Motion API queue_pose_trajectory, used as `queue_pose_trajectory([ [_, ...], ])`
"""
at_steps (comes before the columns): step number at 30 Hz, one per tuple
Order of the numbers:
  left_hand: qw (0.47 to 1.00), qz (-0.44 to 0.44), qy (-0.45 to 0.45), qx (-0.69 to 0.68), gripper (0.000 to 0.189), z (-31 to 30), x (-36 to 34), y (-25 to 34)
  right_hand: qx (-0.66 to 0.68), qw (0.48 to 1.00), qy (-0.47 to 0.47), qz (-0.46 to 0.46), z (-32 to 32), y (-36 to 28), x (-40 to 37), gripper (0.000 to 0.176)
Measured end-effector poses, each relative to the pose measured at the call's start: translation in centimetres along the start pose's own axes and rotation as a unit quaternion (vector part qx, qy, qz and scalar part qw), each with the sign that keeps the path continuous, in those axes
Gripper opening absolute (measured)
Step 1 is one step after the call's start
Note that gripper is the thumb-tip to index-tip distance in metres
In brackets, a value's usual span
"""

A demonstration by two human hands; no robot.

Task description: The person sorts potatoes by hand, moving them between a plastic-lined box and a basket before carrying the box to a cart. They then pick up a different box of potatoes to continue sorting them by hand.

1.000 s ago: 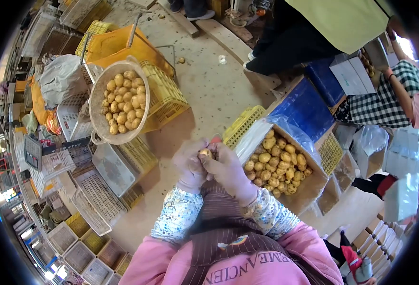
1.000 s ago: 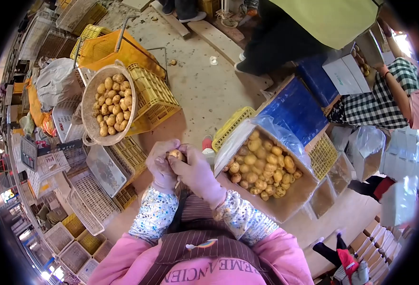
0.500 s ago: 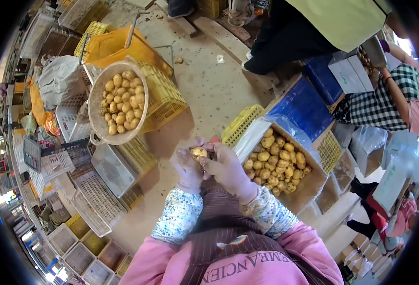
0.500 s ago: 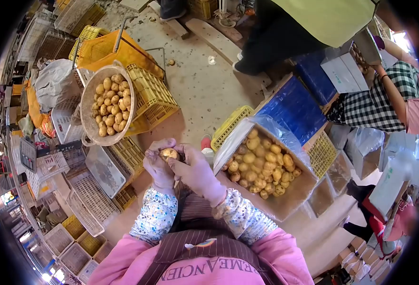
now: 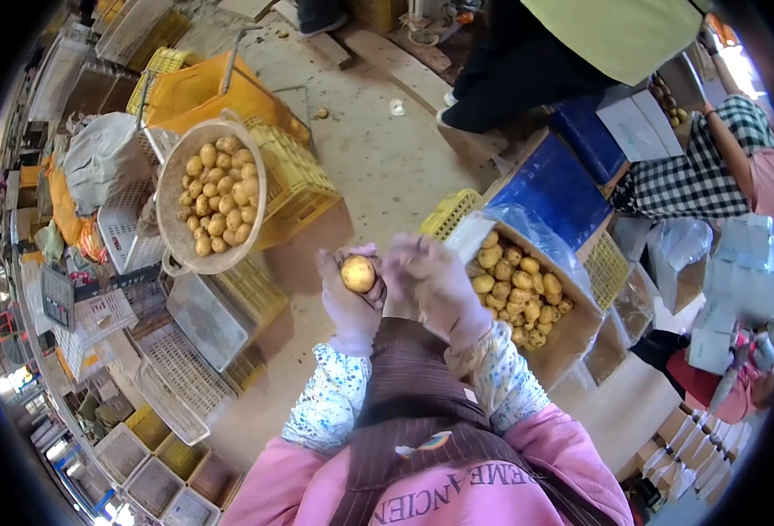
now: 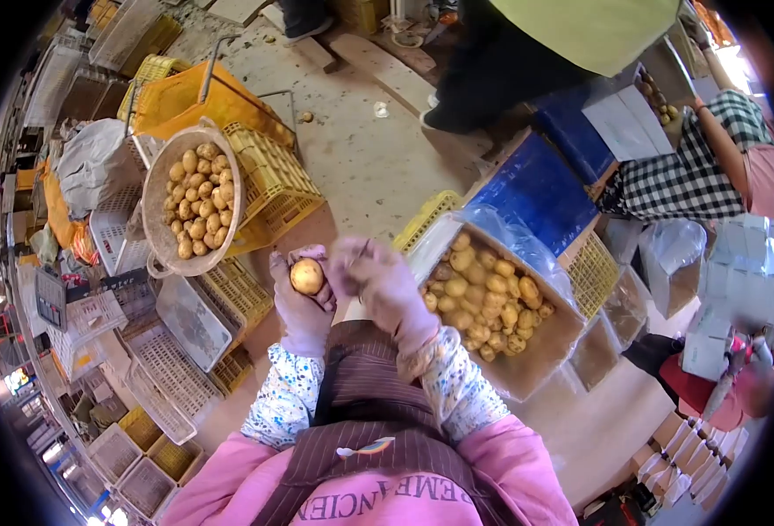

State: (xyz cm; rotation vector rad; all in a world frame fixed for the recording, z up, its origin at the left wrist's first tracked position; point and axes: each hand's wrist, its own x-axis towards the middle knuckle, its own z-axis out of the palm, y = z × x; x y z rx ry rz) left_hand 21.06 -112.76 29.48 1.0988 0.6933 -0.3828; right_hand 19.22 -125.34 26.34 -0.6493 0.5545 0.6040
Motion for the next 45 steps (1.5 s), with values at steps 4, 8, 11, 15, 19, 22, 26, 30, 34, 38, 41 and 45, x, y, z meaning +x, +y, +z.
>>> queue_pose_trajectory([
  [4,0.997,-0.033,-0.07,0.021,0.042,-0.1,0.2,-5.4,0.046,0.951,0.223,-0.21,-6.3,-1.1,-1.8,0.056],
  [8,0.865,0.14,-0.261,0.406,0.036,-1.4,0.4,-13.0,-0.027,0.835,0.469,-0.287,-16.6,1.7,-9.8,0.053],
  [11,0.798,0.251,-0.087,0.541,0.05,0.5,-0.4,-13.9,-0.184,0.643,0.665,-0.331,-26.5,7.8,-16.4,0.03],
  [15,0.655,0.32,0.004,0.685,0.058,2.8,0.1,-18.7,-0.299,0.402,0.861,0.086,-27.8,15.6,-20.0,0.055],
  [19,0.584,0.161,-0.003,0.796,0.066,1.8,1.8,-22.4,-0.29,0.475,0.821,0.128,-26.7,17.9,-18.7,0.054],
  [22,0.581,0.138,-0.01,0.802,0.063,2.5,2.7,-20.2,-0.273,0.513,0.807,0.106,-27.9,19.0,-19.8,0.048],
  [26,0.532,0.096,0.04,0.84,0.056,3.2,4.2,-20.4,-0.283,0.531,0.793,0.092,-26.9,18.1,-20.1,0.039],
  [30,0.668,0.195,-0.035,0.718,0.037,3.5,4.0,-20.3,-0.408,0.424,0.809,-0.007,-30.4,21.9,-20.5,0.027],
  [34,0.684,0.242,-0.128,0.677,0.026,2.5,-4.1,-21.0,-0.286,0.525,0.802,0.002,-33.1,21.0,-25.5,0.025],
  [38,0.745,0.222,-0.117,0.618,0.017,-0.8,-3.8,-22.1,-0.225,0.522,0.823,0.016,-35.1,22.7,-26.5,0.029],
  [41,0.797,0.101,-0.125,0.583,0.024,-2.5,3.2,-23.1,-0.301,0.534,0.786,0.08,-30.5,20.3,-24.7,0.044],
  [45,0.67,0.194,-0.106,0.709,0.032,-3.3,3.7,-23.9,-0.358,0.449,0.808,0.132,-28.6,21.1,-21.6,0.04],
])
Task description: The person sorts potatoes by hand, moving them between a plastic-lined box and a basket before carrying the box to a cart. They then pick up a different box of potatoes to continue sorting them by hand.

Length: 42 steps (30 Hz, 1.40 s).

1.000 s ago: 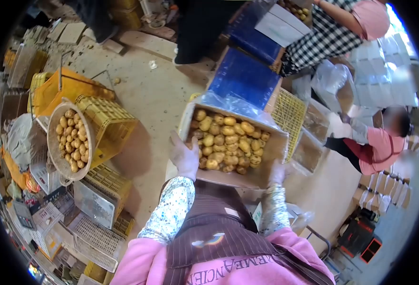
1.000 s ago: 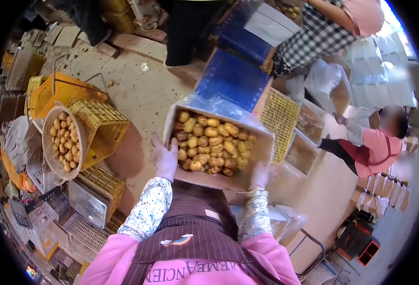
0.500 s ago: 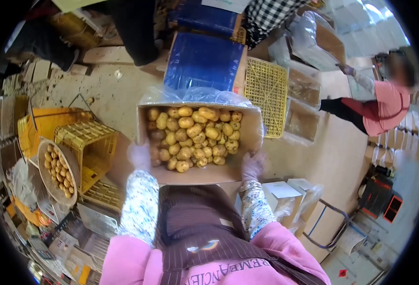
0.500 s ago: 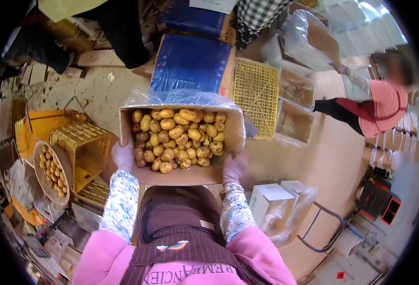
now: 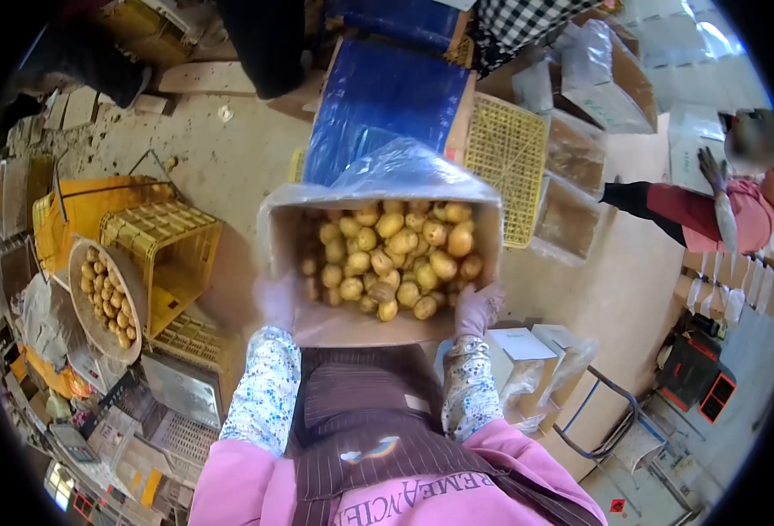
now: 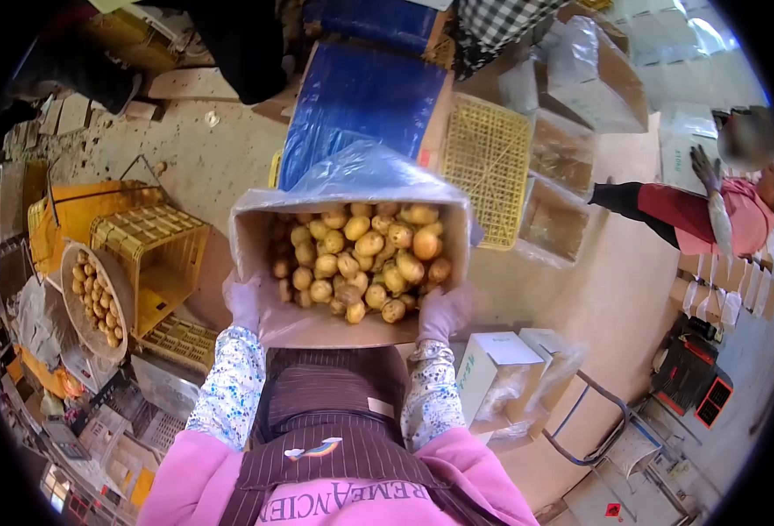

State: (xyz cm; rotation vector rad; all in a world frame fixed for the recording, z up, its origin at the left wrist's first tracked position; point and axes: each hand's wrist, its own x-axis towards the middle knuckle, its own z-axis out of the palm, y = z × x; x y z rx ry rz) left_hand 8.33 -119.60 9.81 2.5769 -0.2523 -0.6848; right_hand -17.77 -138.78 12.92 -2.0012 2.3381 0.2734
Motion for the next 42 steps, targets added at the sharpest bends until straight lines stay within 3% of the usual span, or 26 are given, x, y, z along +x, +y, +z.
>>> queue_pose_trajectory([
  [1,0.998,0.055,0.014,0.04,0.034,-0.5,-0.1,-0.4,-0.002,1.0,-0.011,-0.003,-0.5,-0.5,-0.5,0.04],
  [2,0.997,-0.026,0.01,-0.073,0.038,0.2,0.3,-1.5,0.02,0.999,-0.031,0.034,-1.7,-1.3,-0.4,0.038],
  [3,0.997,-0.025,0.015,-0.069,0.038,0.4,0.5,-2.4,0.044,0.996,-0.046,0.069,-2.3,-1.8,0.1,0.036],
  [5,0.994,0.003,0.047,-0.097,0.042,0.7,-0.3,-1.3,0.063,0.997,-0.022,0.049,-1.8,-0.8,1.1,0.037],
  [6,0.994,-0.073,0.011,-0.082,0.044,0.4,-0.5,-0.4,0.067,0.996,-0.023,0.061,-1.9,-0.8,1.4,0.038],
  [7,0.994,-0.075,0.01,-0.082,0.044,-0.2,-0.9,0.9,0.07,0.995,-0.024,0.072,-2.1,-0.6,1.9,0.039],
  [11,0.984,-0.114,-0.004,-0.136,0.042,-1.5,-1.5,2.7,0.109,0.993,-0.031,-0.025,1.5,0.7,2.3,0.031],
  [13,0.985,-0.113,-0.01,-0.127,0.04,-1.9,-1.9,2.2,0.167,0.984,-0.065,-0.001,1.0,0.8,2.7,0.031],
  [15,0.992,-0.026,0.109,0.052,0.037,-1.1,-2.6,2.3,0.223,0.971,-0.088,0.018,-1.2,-0.2,3.2,0.03],
  [17,0.992,-0.055,0.099,0.048,0.037,-1.2,-2.4,2.3,0.267,0.952,-0.149,0.019,-3.7,-1.4,3.7,0.025],
  [20,0.992,-0.007,0.068,0.108,0.03,-1.3,-0.3,0.2,0.312,0.939,-0.143,0.005,-2.2,-1.4,3.9,0.023],
  [22,0.975,-0.163,0.144,0.037,0.027,0.0,3.1,-4.4,0.351,0.917,-0.192,-0.008,-7.3,-1.9,0.0,0.019],
  [23,0.976,-0.137,0.035,-0.165,0.025,-4.3,3.4,-3.2,0.385,0.893,-0.234,-0.016,-9.0,-1.9,-1.6,0.016],
  [25,0.971,-0.16,0.043,-0.174,0.025,-1.7,4.6,-9.7,0.39,0.891,-0.231,-0.009,-7.7,-0.7,-3.0,0.014],
  [27,0.987,-0.107,0.04,-0.116,0.029,-1.9,2.9,-9.1,0.389,0.896,-0.215,-0.003,-4.8,0.5,-3.2,0.013],
  [29,0.995,-0.055,0.046,-0.074,0.034,-2.3,2.4,-5.2,0.336,0.92,-0.193,0.066,0.6,0.9,-1.3,0.018],
  [31,0.974,-0.194,-0.027,-0.115,0.037,-5.1,1.0,-1.1,0.29,0.943,-0.158,0.037,3.9,2.5,-2.0,0.022],
  [32,0.985,-0.023,-0.02,-0.172,0.039,-1.0,2.2,-9.9,0.248,0.961,-0.124,0.001,4.2,3.3,-2.6,0.026],
  [33,0.984,-0.019,-0.026,-0.177,0.039,-0.9,2.3,-9.6,0.247,0.962,-0.117,0.004,3.9,2.5,-2.4,0.026],
  [35,0.998,-0.058,0.005,-0.038,0.04,-2.6,2.0,-6.5,0.263,0.961,-0.074,0.039,1.7,-0.1,-2.7,0.02],
  [38,0.994,-0.094,-0.034,-0.053,0.039,-5.9,0.9,-0.3,0.289,0.954,-0.065,0.05,0.4,-1.1,-2.7,0.02],
  [42,0.992,-0.107,-0.034,-0.049,0.037,-6.6,0.2,-0.9,0.283,0.954,-0.098,0.01,5.1,2.5,-0.3,0.022],
])
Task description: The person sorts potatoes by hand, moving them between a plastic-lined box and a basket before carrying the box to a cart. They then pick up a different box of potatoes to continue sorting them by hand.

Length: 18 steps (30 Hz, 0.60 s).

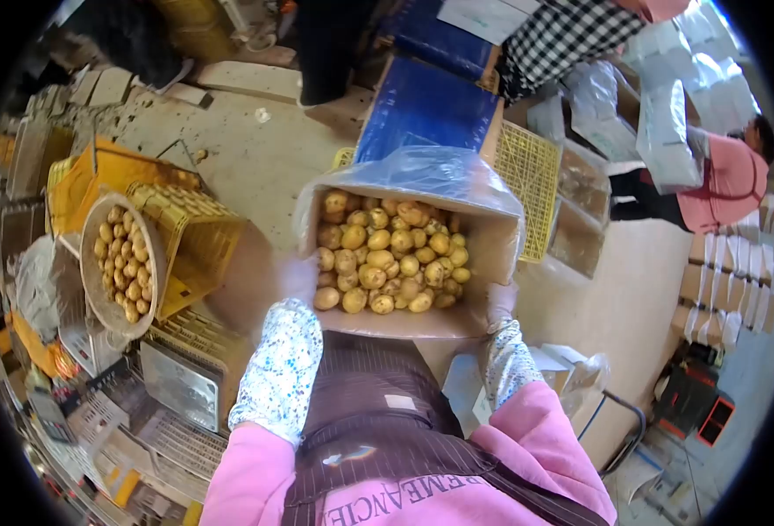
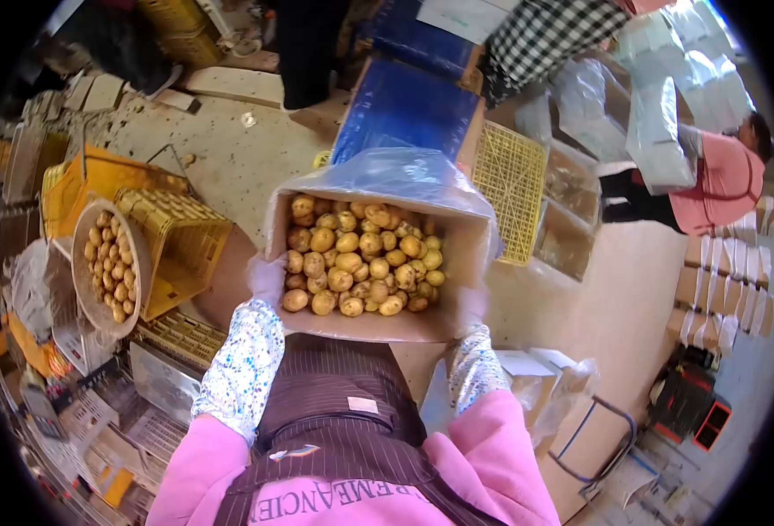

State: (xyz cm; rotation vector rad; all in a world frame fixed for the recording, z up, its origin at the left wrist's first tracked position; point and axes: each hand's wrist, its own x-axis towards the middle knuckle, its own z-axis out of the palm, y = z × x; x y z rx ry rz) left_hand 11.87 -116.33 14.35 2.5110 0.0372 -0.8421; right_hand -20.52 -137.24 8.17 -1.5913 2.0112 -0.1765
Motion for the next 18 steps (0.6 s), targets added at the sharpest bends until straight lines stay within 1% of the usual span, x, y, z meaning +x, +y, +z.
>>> queue_pose_trajectory([
  [1,1.0,-0.014,-0.015,-0.001,0.037,-0.3,-0.7,-0.1,-0.069,0.994,-0.04,-0.075,0.3,2.9,1.7,0.023],
  [2,0.999,-0.043,-0.007,0.025,0.04,-0.8,-1.7,-0.2,-0.141,0.975,-0.081,-0.149,0.2,4.5,2.0,0.024],
  [3,0.998,-0.056,0.0,0.012,0.04,-1.1,-2.5,-1.6,-0.148,0.971,-0.087,-0.166,-0.2,4.2,1.4,0.024],
  [5,0.988,-0.093,-0.017,-0.121,0.036,-0.6,-3.7,-5.7,-0.097,0.988,-0.039,-0.113,-1.0,1.8,0.0,0.027],
  [6,0.985,-0.065,0.026,-0.161,0.025,0.9,-3.7,-10.2,-0.027,0.991,-0.103,-0.08,-2.6,-0.4,-1.8,0.028],
  [7,0.983,-0.076,0.038,-0.164,0.025,-0.1,-5.4,-12.5,-0.031,0.989,-0.116,-0.091,-2.9,-1.4,-3.2,0.028],
  [8,0.986,-0.073,0.034,-0.144,0.021,-1.3,-7.2,-14.7,0.023,0.982,-0.16,-0.098,-2.9,-2.0,-4.7,0.021],
  [9,0.989,-0.069,0.03,-0.125,0.017,-2.6,-9.0,-16.6,0.078,0.97,-0.203,-0.105,-2.8,-2.8,-6.1,0.019],
  [10,0.962,-0.118,0.077,-0.234,0.022,-5.0,-11.5,-16.8,0.015,0.969,-0.22,-0.114,-2.4,-3.9,-7.5,0.022],
  [11,0.917,-0.161,0.126,-0.341,0.027,-7.1,-13.8,-17.2,0.013,0.964,-0.231,-0.128,-1.0,-3.5,-8.3,0.022],
  [12,0.908,-0.212,0.108,-0.345,0.028,-8.1,-15.3,-20.7,-0.079,0.953,-0.233,-0.178,0.8,-2.4,-9.0,0.022],
  [13,0.894,-0.264,0.091,-0.351,0.028,-9.0,-16.8,-24.2,-0.169,0.929,-0.233,-0.232,2.6,-2.1,-10.1,0.023],
  [14,0.885,-0.273,0.11,-0.359,0.028,-10.4,-18.4,-26.2,-0.232,0.924,-0.193,-0.237,4.0,-2.9,-12.8,0.023],
  [15,0.838,-0.301,0.138,-0.433,0.028,-11.9,-19.9,-28.3,-0.235,0.914,-0.205,-0.258,5.7,-4.1,-15.3,0.023],
  [16,0.784,-0.326,0.165,-0.502,0.028,-13.3,-21.3,-30.7,-0.199,0.905,-0.266,-0.266,5.7,-6.9,-20.0,0.023],
  [17,0.772,-0.336,0.181,-0.508,0.028,-14.7,-22.4,-33.5,-0.165,0.892,-0.325,-0.267,5.6,-8.7,-24.7,0.022],
  [18,0.78,-0.333,0.192,-0.493,0.027,-15.9,-23.3,-36.4,-0.168,0.883,-0.334,-0.283,5.7,-9.6,-28.6,0.022],
])
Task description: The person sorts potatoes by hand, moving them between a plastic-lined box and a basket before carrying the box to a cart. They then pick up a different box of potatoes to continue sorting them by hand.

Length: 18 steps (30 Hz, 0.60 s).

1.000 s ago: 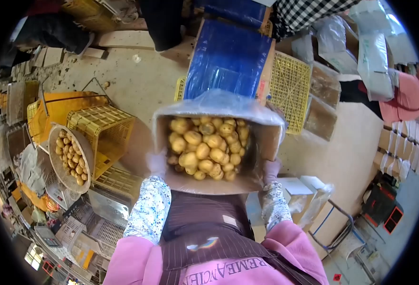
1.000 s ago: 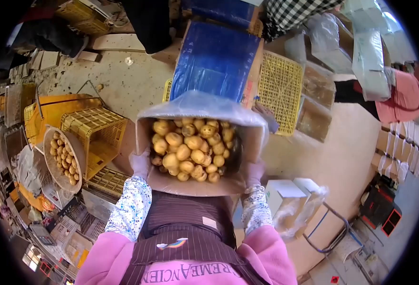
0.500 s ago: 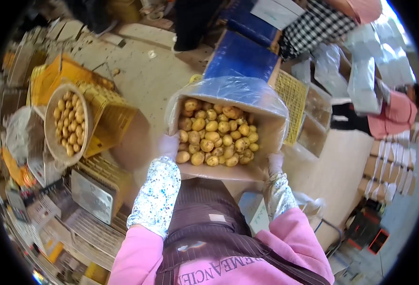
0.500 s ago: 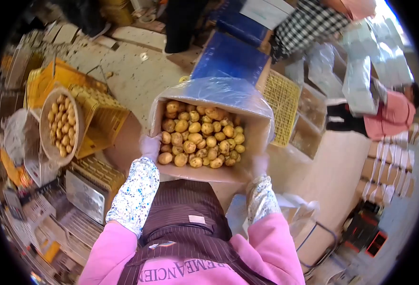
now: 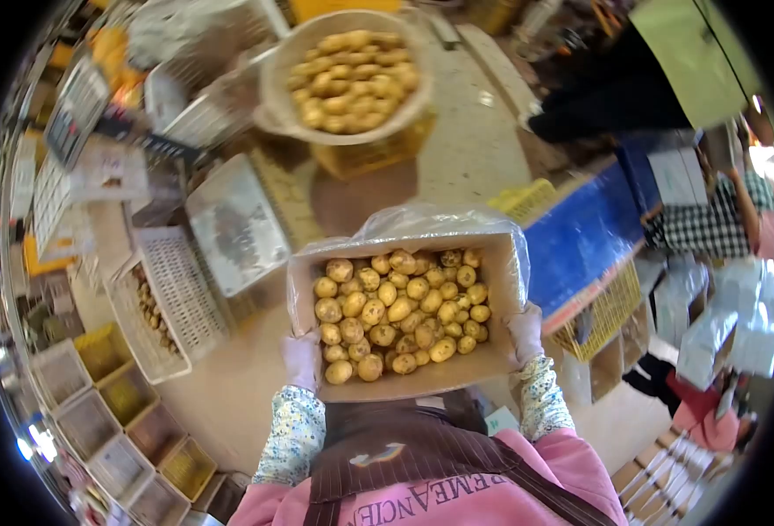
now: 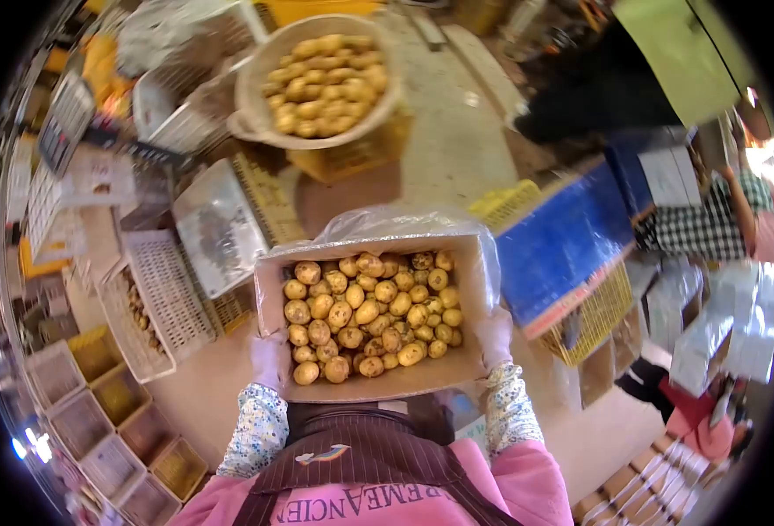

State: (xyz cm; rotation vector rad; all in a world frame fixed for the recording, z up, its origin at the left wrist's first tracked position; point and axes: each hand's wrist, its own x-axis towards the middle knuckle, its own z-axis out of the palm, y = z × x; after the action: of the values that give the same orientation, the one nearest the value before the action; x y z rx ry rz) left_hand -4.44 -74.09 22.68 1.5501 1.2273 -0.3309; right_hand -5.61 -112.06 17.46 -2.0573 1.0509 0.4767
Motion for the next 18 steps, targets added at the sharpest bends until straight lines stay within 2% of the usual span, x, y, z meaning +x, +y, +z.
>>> queue_pose_trajectory([
  [2,1.0,0.012,0.023,-0.012,0.027,-6.3,3.6,0.7,0.03,0.998,-0.056,0.014,4.0,-6.7,-3.0,0.02],
  [4,0.994,0.091,0.045,-0.031,0.025,-11.9,7.0,1.0,0.053,0.994,-0.083,-0.054,10.2,-9.4,-3.1,0.019],
  [5,0.974,0.087,0.169,0.125,0.028,-14.7,9.4,-0.6,0.082,0.987,-0.112,-0.083,12.5,-10.9,-3.2,0.018],
  [6,0.983,0.041,0.129,0.12,0.031,-17.3,9.7,0.2,0.128,0.981,-0.124,-0.077,14.4,-15.0,-4.7,0.019],
  [7,0.989,-0.005,0.073,0.13,0.033,-19.0,9.8,1.7,0.107,0.982,-0.141,-0.066,15.9,-14.4,-3.4,0.019],
  [8,0.988,-0.009,0.087,0.126,0.033,-21.6,11.9,2.9,-0.041,0.969,-0.157,-0.187,20.7,-13.4,-0.6,0.021],
  [9,0.993,0.006,0.104,0.063,0.033,-23.6,13.4,3.7,-0.191,0.918,-0.157,-0.31,23.5,-14.3,0.8,0.024],
  [10,0.992,0.024,0.123,0.0,0.033,-24.9,15.2,4.4,-0.195,0.912,-0.16,-0.324,25.6,-17.9,0.0,0.024],
  [12,0.987,0.049,0.15,-0.037,0.033,-26.6,18.2,5.1,0.052,0.957,-0.201,-0.204,29.6,-26.1,-3.7,0.026],
  [14,0.978,0.09,0.18,-0.056,0.034,-28.5,21.3,5.8,0.013,0.949,-0.207,-0.236,34.4,-28.7,-2.8,0.026],
  [15,0.977,0.082,0.186,-0.064,0.034,-28.8,23.0,6.1,-0.015,0.94,-0.198,-0.277,36.3,-29.8,-2.0,0.026],
  [17,0.979,0.025,0.191,-0.073,0.035,-28.9,25.6,6.1,-0.031,0.936,-0.202,-0.287,38.3,-32.2,-1.9,0.028],
  [18,0.975,0.058,0.2,-0.081,0.036,-28.8,26.7,5.9,-0.03,0.942,-0.197,-0.269,39.2,-33.3,-1.7,0.027],
])
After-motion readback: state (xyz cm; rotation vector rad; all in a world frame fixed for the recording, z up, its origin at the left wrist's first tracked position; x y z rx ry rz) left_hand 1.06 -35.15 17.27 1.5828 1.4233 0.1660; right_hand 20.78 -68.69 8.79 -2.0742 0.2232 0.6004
